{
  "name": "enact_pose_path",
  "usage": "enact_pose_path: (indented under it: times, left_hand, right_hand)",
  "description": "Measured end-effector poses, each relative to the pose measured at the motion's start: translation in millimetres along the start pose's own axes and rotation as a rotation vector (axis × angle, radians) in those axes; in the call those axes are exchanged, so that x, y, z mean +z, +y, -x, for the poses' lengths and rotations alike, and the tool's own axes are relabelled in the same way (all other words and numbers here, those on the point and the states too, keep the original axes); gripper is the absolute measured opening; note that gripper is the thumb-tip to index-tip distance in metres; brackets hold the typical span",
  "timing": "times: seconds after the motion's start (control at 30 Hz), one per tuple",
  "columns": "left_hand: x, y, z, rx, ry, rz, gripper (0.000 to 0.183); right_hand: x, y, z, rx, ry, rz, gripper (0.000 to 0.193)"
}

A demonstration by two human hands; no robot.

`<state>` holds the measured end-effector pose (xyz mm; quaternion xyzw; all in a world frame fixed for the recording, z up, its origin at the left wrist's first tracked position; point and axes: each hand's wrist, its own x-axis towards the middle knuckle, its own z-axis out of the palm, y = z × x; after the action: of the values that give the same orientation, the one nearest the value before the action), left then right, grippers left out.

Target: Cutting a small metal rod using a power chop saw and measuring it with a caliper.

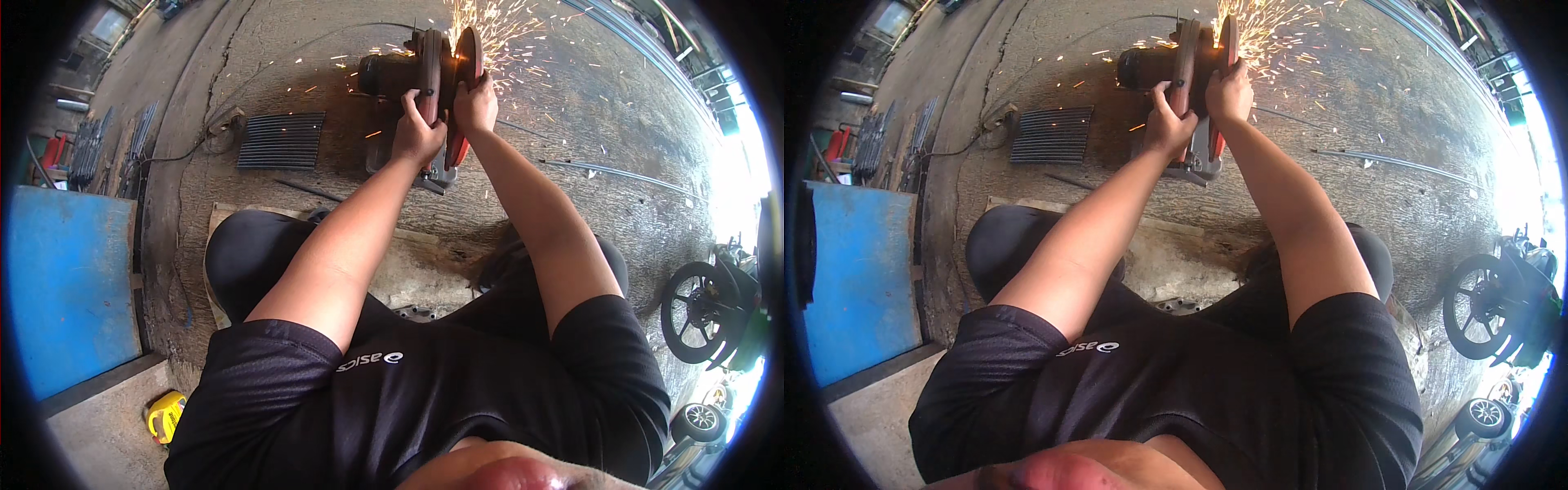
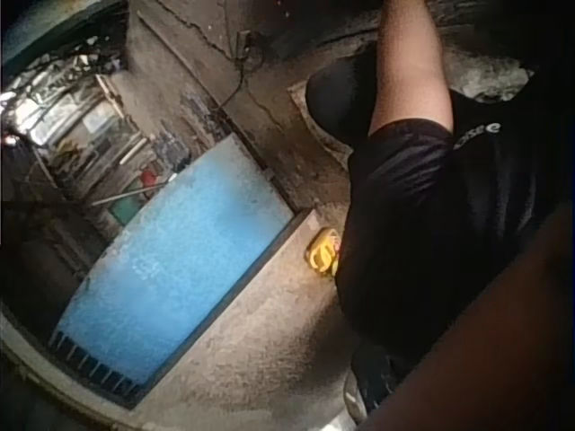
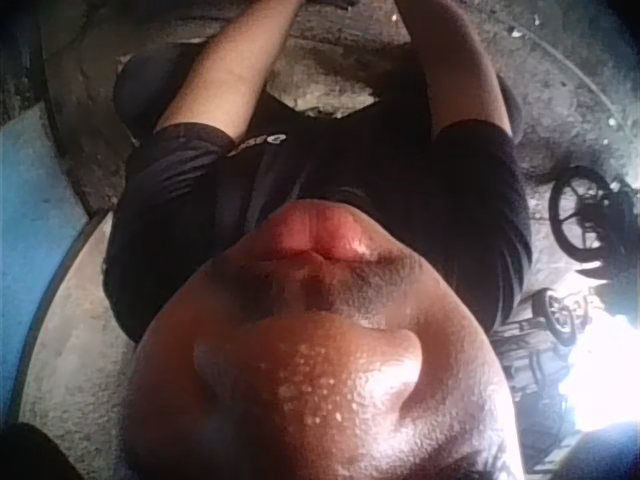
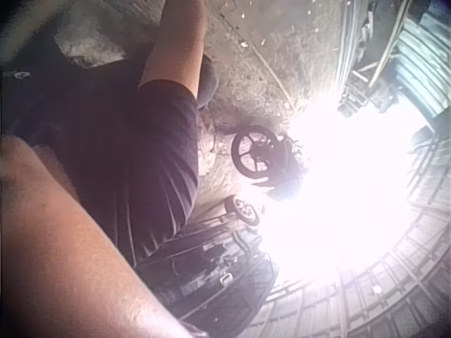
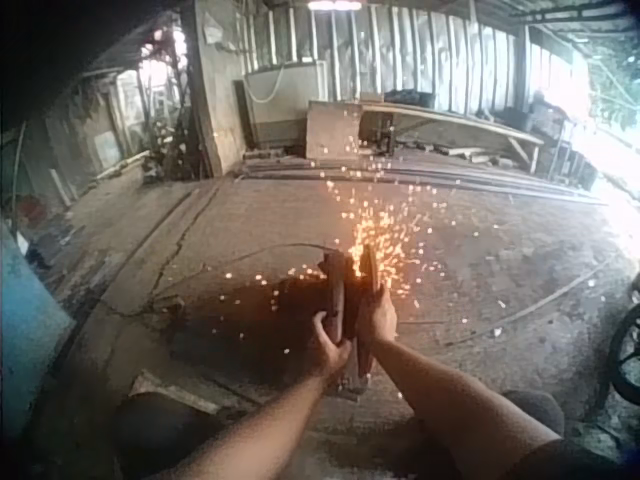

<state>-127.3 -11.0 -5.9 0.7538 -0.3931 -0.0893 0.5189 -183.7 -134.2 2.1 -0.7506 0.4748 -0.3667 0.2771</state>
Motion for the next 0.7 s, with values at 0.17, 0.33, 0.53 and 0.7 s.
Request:
enact_pose_path:
  times: [0.17,0.33,0.53,0.7]
  left_hand:
    - [-0.4,1.6,0.6,0.009,0.011,-0.007,0.06]
    - [-1.4,1.6,1.2,-0.002,-0.018,0.024,0.06]
    - [-0.1,-1.4,0.4,0.055,0.01,-0.003,0.061]
    - [0.3,-2.8,0.9,0.052,-0.003,-0.016,0.061]
  right_hand:
    - [0.3,-0.1,0.9,-0.017,0.03,-0.007,0.042]
    - [1.0,2.8,1.0,-0.067,0.034,-0.003,0.046]
    - [0.7,3.6,1.8,-0.066,0.031,0.01,0.047]
    - [0.6,4.0,2.2,-0.061,0.008,-0.009,0.047]
